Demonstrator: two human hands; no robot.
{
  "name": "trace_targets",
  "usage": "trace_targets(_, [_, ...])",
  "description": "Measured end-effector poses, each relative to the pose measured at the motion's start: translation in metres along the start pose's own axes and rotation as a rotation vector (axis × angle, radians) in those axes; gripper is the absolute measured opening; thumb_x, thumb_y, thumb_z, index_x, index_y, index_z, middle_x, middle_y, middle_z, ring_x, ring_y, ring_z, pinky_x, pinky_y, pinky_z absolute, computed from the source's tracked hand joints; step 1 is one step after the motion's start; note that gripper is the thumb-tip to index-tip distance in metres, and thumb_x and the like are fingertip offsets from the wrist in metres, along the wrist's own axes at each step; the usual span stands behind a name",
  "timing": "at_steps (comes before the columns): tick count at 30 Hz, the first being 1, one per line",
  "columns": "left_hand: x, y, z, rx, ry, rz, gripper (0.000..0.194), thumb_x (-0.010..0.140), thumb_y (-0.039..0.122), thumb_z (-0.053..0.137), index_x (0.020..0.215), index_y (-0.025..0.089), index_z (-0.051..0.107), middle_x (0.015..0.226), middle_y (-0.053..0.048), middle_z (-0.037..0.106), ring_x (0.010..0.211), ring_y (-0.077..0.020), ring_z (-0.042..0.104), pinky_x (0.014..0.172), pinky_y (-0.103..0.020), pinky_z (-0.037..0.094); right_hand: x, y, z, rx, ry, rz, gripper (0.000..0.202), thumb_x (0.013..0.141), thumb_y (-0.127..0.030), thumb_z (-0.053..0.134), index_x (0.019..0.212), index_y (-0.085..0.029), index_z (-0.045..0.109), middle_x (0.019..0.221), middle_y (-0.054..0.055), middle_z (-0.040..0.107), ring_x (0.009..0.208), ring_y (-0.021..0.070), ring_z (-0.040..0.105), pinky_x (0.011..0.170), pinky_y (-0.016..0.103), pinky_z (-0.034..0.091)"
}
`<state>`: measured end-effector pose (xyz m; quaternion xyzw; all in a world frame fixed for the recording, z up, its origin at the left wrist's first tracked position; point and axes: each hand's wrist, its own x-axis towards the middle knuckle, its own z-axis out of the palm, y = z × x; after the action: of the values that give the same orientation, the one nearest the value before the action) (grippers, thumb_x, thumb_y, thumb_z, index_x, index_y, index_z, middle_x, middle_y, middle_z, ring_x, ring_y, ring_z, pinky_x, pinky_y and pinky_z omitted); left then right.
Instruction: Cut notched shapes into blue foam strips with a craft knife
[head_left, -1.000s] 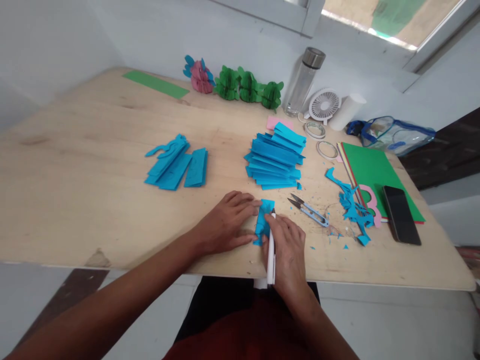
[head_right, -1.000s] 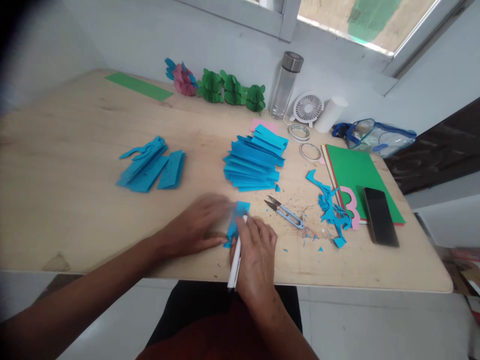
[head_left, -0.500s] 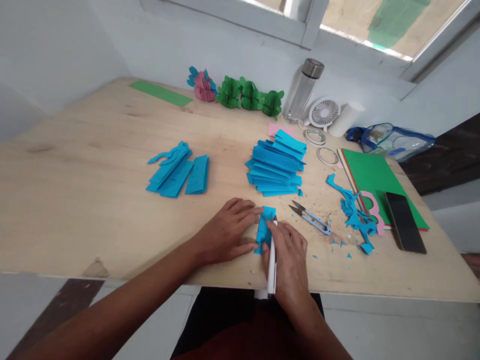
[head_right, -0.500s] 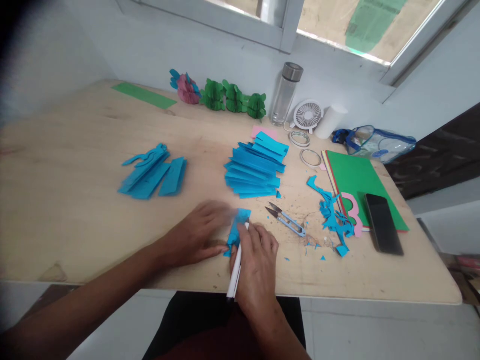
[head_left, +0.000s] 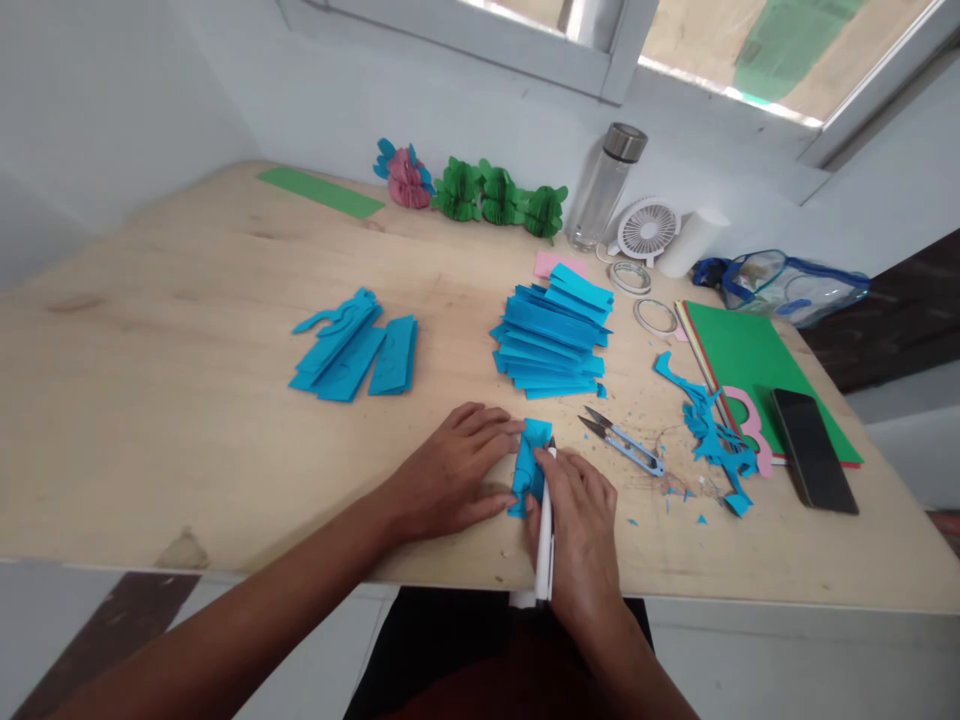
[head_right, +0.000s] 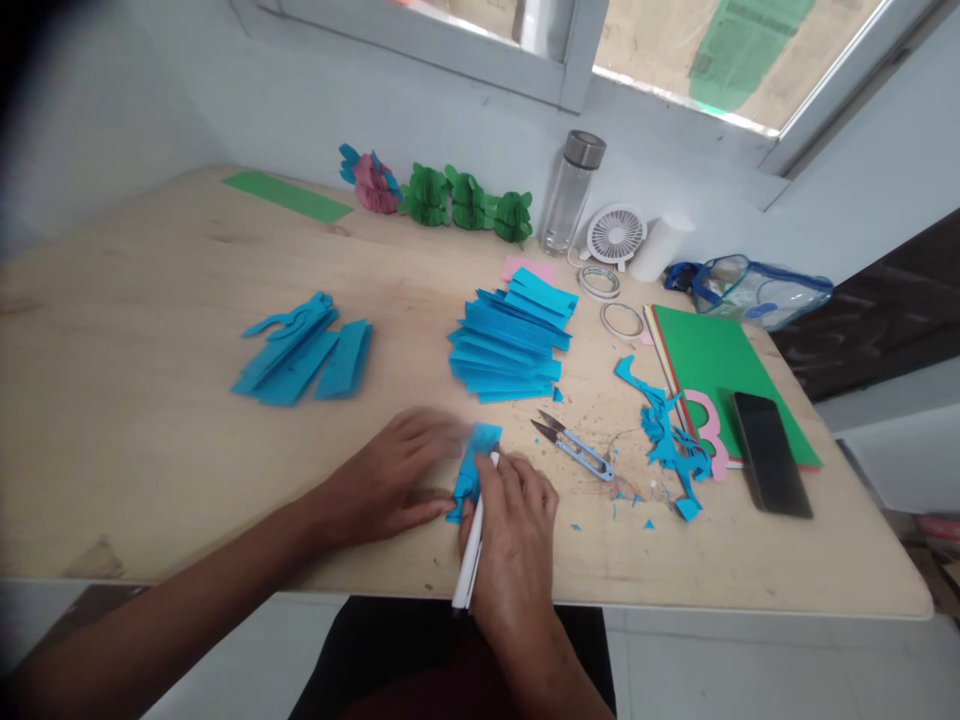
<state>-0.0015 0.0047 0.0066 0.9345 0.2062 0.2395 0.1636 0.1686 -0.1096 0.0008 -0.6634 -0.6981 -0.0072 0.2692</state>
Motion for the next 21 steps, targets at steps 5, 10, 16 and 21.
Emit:
trace_targets(5, [-0.0003, 0.0001, 0.0001, 0.009, -0.004, -0.005, 0.045, 0.089, 0.040, 0.060, 0.127, 0.017, 0.052, 0.131, -0.015, 0.063, 0.128, -0.0320, 0.052, 0.110, -0.053, 0.038, 0.0011, -0.0013, -0.0017, 0.006, -0.010, -0.007, 0.039, 0.098, -0.019, 0.044, 0.136, -0.018, 0.054, 0.126, 0.012, 0.067, 0.121, 0.0299, 0.053, 0.100, 0.047, 0.037])
trace_targets(10, [-0.0004, -0.0012, 0.0009, 0.008, -0.012, 0.001, 0.046, 0.090, 0.039, 0.060, 0.129, 0.016, 0.051, 0.133, -0.015, 0.063, 0.128, -0.0323, 0.052, 0.110, -0.054, 0.038, 0.0020, -0.0022, -0.0031, -0.001, -0.019, 0.000, 0.037, 0.098, -0.019, 0.044, 0.134, -0.017, 0.055, 0.125, 0.011, 0.067, 0.121, 0.0296, 0.053, 0.101, 0.045, 0.037])
trace_targets(16, [0.0002, -0.0006, 0.0000, 0.006, -0.023, -0.015, 0.044, 0.089, 0.040, 0.060, 0.126, 0.016, 0.055, 0.132, -0.015, 0.063, 0.128, -0.0321, 0.052, 0.110, -0.053, 0.038, 0.0019, -0.0009, -0.0028, -0.012, -0.029, -0.007, 0.038, 0.098, -0.019, 0.045, 0.135, -0.017, 0.055, 0.125, 0.011, 0.067, 0.121, 0.0291, 0.052, 0.100, 0.044, 0.037])
trace_targets(21, [0.0002, 0.0000, -0.0005, 0.009, -0.042, -0.033, 0.042, 0.088, 0.039, 0.061, 0.125, 0.017, 0.057, 0.136, -0.014, 0.061, 0.130, -0.0319, 0.050, 0.111, -0.053, 0.037, 0.0018, -0.0002, -0.0035, -0.010, -0.022, -0.022, 0.037, 0.100, -0.019, 0.043, 0.135, -0.017, 0.055, 0.128, 0.011, 0.065, 0.123, 0.0289, 0.052, 0.101, 0.044, 0.035])
